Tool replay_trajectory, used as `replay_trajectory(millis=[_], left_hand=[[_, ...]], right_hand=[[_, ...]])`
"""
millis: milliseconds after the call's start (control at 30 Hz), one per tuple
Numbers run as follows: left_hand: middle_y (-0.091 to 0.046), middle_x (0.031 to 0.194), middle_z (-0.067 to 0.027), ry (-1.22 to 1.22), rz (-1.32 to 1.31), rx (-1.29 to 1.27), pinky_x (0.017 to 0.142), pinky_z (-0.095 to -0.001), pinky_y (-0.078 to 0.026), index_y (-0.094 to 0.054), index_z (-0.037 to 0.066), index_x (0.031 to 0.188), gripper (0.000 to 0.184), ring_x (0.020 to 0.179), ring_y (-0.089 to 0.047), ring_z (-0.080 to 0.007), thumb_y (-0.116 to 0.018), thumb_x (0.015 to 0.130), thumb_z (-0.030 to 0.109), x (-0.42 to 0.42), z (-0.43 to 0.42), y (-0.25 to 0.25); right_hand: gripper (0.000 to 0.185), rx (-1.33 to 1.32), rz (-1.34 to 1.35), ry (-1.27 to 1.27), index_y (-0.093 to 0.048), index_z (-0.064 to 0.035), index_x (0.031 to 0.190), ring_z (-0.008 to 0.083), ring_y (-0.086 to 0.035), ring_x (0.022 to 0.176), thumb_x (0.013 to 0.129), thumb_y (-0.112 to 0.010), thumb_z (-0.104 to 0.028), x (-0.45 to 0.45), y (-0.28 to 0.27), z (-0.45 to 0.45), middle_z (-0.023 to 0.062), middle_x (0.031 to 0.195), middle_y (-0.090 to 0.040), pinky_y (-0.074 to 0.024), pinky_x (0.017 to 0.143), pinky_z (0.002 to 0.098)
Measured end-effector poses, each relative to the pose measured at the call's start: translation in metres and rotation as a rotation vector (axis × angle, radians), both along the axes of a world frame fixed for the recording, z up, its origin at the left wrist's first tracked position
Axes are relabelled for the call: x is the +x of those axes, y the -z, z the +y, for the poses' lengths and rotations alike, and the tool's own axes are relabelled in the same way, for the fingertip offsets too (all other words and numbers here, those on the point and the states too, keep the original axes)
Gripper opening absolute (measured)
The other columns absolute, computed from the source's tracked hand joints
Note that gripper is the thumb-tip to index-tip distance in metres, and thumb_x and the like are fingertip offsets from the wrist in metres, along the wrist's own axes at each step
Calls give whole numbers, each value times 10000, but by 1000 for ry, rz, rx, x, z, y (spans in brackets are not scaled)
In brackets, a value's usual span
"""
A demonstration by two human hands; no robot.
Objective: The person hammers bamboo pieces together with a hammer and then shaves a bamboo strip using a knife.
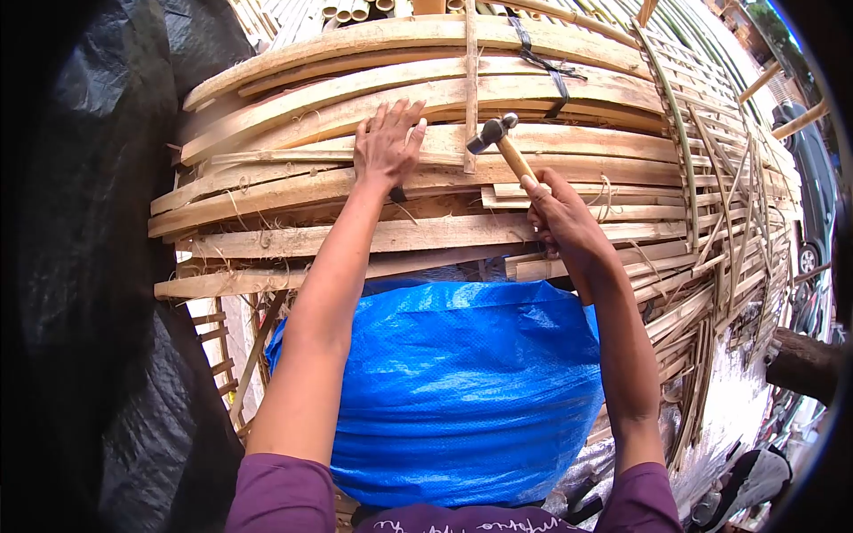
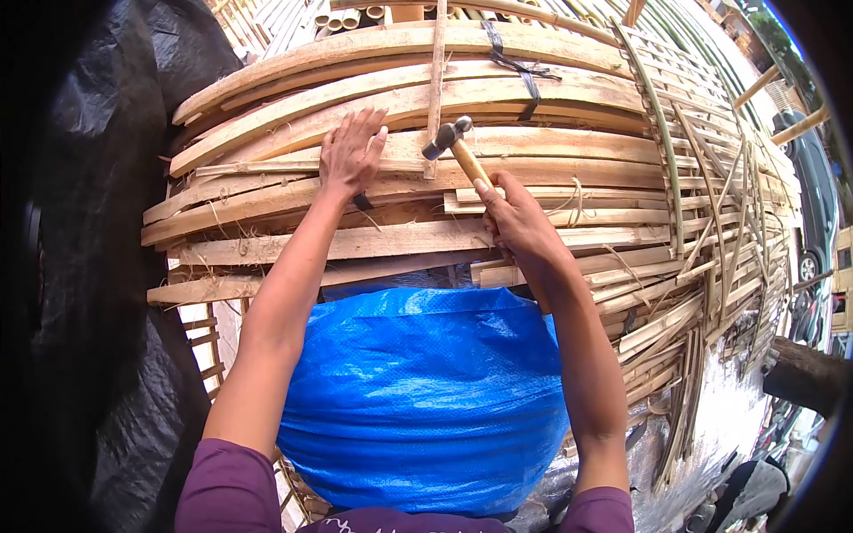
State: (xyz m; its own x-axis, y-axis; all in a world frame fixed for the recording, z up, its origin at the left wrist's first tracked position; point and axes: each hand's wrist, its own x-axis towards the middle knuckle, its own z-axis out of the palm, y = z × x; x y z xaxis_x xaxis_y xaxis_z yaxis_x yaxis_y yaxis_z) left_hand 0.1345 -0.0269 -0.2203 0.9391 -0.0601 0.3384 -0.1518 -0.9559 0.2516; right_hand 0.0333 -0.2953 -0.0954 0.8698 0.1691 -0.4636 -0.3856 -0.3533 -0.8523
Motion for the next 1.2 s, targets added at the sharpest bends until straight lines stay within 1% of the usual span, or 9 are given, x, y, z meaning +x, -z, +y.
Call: replay_trajectory(millis=[133,167,267,433,633,767,867,1067,1200], left_hand=[[-367,1511,-14,-23,-6,52,1149,-496,-191,-402,333,1421,464,1389,-338,-279,-315,977,433,-2,-4,2],[-377,1506,-10,-36,-11,89,1146,-497,-196,-424,325,1408,450,1389,-340,-277,-337,972,396,-3,-4,-1],[-384,1502,-8,-41,-59,104,1142,-496,-211,-456,306,1386,446,1387,-345,-271,-378,947,301,-4,-4,2],[-399,1491,-56,-25,-111,92,1105,-612,-216,-483,324,1355,457,1359,-391,-322,-410,929,175,-3,-8,4],[-385,1495,-75,-8,-119,132,1092,-636,-230,-484,316,1354,449,1363,-379,-337,-372,943,177,-3,-8,3],[-383,1496,-73,-26,-96,157,1084,-662,-223,-483,315,1354,445,1370,-368,-333,-367,946,180,-5,-10,1],[-386,1494,-72,-44,-84,140,1079,-681,-216,-486,316,1351,444,1376,-360,-330,-364,946,182,-5,-13,-1],[-351,1518,-50,-59,-37,152,1095,-666,-213,-474,316,1362,456,1392,-335,-317,-363,943,176,-6,-12,-1],[-326,1533,-38,-61,-4,142,1104,-652,-213,-468,329,1365,457,1403,-320,-300,-366,944,186,-6,-12,-3]], right_hand=[[276,-90,-197,-99,-526,-107,954,36,-361,510,998,-488,-377,21,29,-5,-59,657,-401,-296,451,207],[349,-32,-158,-72,-549,-44,937,55,-369,568,1005,-482,-380,24,38,-9,-41,650,-409,-314,467,246],[340,-32,-151,-78,-546,-35,949,64,-378,569,999,-500,-368,20,25,-10,-40,650,-415,-342,478,258],[361,-207,-197,-161,-575,-7,1007,95,-421,576,993,-505,-361,25,35,-19,-2,650,-449,-377,501,292],[360,-212,-368,-40,-584,4,1046,142,-475,631,996,-494,-341,24,43,-21,62,686,-519,-407,570,333],[380,-300,-386,-144,-578,21,1076,205,-518,675,990,-498,-341,25,39,-18,131,726,-556,-422,631,373],[384,-398,-399,-222,-580,20,1079,230,-539,679,988,-499,-344,26,41,-19,153,736,-572,-424,633,385],[384,-300,-512,-108,-576,23,1078,280,-556,628,989,-498,-342,24,31,-14,179,701,-585,-417,604,423],[360,-557,-489,-300,-562,7,1117,371,-603,698,987,-497,-323,16,30,-10,241,764,-612,-424,640,462]])
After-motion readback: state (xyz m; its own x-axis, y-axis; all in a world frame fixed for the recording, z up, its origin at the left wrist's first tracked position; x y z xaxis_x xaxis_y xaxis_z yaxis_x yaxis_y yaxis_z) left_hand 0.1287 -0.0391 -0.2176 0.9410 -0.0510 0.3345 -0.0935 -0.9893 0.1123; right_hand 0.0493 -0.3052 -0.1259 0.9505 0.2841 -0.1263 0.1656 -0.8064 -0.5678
